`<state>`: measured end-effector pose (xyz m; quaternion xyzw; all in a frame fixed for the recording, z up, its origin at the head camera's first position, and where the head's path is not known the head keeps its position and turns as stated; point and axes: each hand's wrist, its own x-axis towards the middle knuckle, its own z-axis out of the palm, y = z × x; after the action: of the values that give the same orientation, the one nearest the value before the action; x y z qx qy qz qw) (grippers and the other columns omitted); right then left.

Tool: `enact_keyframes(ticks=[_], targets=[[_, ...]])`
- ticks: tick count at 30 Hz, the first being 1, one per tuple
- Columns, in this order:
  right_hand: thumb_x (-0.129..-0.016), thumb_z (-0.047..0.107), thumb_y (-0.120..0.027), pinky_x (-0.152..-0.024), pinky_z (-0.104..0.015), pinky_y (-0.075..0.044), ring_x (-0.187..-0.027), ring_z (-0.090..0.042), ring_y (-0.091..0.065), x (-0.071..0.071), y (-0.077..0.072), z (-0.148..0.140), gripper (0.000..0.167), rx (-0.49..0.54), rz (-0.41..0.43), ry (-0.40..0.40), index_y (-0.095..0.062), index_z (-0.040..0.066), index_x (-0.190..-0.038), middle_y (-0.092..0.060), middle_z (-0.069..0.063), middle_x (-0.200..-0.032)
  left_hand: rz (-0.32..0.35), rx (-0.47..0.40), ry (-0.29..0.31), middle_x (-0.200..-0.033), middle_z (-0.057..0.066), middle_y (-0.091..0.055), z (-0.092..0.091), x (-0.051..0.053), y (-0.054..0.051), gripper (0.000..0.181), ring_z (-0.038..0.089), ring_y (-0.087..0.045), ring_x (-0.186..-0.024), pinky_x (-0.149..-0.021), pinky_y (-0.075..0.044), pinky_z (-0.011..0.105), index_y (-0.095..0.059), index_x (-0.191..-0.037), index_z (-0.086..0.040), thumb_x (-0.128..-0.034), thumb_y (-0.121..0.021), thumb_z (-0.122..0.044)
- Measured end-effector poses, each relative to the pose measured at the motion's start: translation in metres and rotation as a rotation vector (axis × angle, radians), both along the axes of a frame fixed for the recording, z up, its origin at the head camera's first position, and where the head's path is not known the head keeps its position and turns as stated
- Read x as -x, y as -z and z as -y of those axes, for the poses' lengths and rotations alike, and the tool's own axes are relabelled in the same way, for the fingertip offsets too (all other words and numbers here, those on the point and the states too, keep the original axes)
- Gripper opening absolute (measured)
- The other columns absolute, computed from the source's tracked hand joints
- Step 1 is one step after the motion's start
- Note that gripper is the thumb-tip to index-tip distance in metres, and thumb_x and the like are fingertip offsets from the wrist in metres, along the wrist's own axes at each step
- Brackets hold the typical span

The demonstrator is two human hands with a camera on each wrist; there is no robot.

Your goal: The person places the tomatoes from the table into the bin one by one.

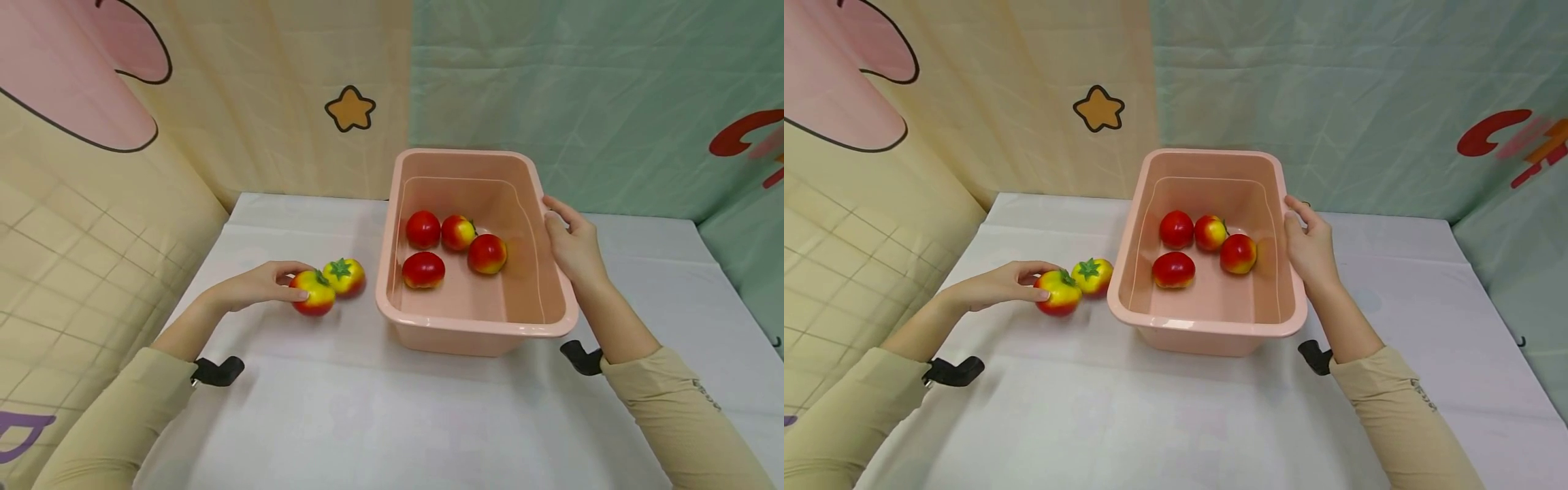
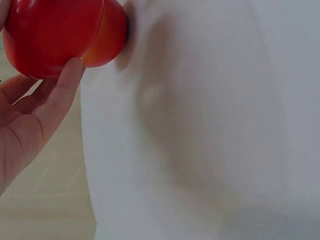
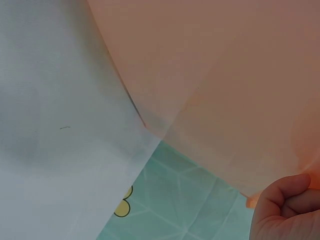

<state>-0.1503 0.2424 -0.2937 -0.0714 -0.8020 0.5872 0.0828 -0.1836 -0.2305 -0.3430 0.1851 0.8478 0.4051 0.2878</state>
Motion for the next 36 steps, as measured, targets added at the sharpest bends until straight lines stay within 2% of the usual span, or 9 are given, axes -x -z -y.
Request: enact_keyframes(ticks=[4,14,18,25,31,36], targets=[[-0.098,0.03,-0.041,-0.065,-0.011,-0.048,-0.079,0.004,-0.057,-0.001,0.0,-0.001,0.049,0.003,0.006,-0.004,-0.038,0.01,-0.143,-0.049,-0.01,-0.122,-0.022,-0.013,-0.013,-0.128,0.012,-0.05,0.0,0.003,-0.008,0.055,0.027,-0.047,-0.112,-0.096,-0.04,0.044,-0.047,-0.134,-0.007,-0.0865,-0.065,-0.029],[-0.099,0.03,-0.04,-0.067,-0.01,-0.048,-0.081,0.004,-0.057,-0.001,0.002,-0.002,0.049,-0.005,0.015,-0.01,-0.037,0.011,-0.144,-0.045,-0.018,-0.131,-0.052,-0.098,-0.033,-0.124,0.014,-0.052,-0.005,0.014,-0.033,0.053,0.024,-0.053,-0.106,-0.087,-0.048,0.026,-0.043,-0.135,-0.003,-0.0891,-0.062,-0.02],[-0.099,0.03,-0.039,-0.066,-0.011,-0.048,-0.08,0.004,-0.057,-0.001,0.002,-0.001,0.049,-0.021,0.014,-0.004,-0.037,0.012,-0.144,-0.047,-0.015,-0.127,-0.078,-0.111,-0.032,-0.125,0.014,-0.051,-0.008,0.017,-0.045,0.055,0.02,-0.054,-0.108,-0.089,-0.048,0.026,-0.04,-0.137,-0.002,-0.09,-0.061,-0.02],[-0.099,0.031,-0.038,-0.067,-0.011,-0.048,-0.081,0.004,-0.057,-0.001,0.002,-0.001,0.049,-0.032,0.006,-0.007,-0.037,0.011,-0.144,-0.047,-0.017,-0.129,-0.131,-0.133,-0.045,-0.131,0.015,-0.046,-0.018,0.021,-0.062,0.057,0.025,-0.049,-0.115,-0.091,-0.047,0.03,-0.037,-0.139,-0.001,-0.09,-0.061,-0.018],[-0.099,0.031,-0.038,-0.067,-0.01,-0.048,-0.081,0.004,-0.056,-0.001,0.002,0.0,0.048,-0.033,0.003,-0.004,-0.037,0.011,-0.143,-0.048,-0.015,-0.128,-0.176,-0.157,-0.087,-0.133,0.013,-0.045,-0.03,0.025,-0.071,0.058,0.029,-0.047,-0.119,-0.089,-0.048,0.031,-0.039,-0.138,-0.004,-0.0879,-0.064,-0.015],[-0.099,0.03,-0.039,-0.068,-0.01,-0.048,-0.081,0.004,-0.056,-0.001,0.002,0.0,0.049,-0.031,-0.001,-0.007,-0.037,0.011,-0.143,-0.047,-0.016,-0.129,-0.189,-0.195,-0.156,-0.134,0.01,-0.044,-0.041,0.029,-0.078,0.06,0.028,-0.046,-0.121,-0.089,-0.048,0.031,-0.039,-0.138,-0.006,-0.0858,-0.067,-0.014]])
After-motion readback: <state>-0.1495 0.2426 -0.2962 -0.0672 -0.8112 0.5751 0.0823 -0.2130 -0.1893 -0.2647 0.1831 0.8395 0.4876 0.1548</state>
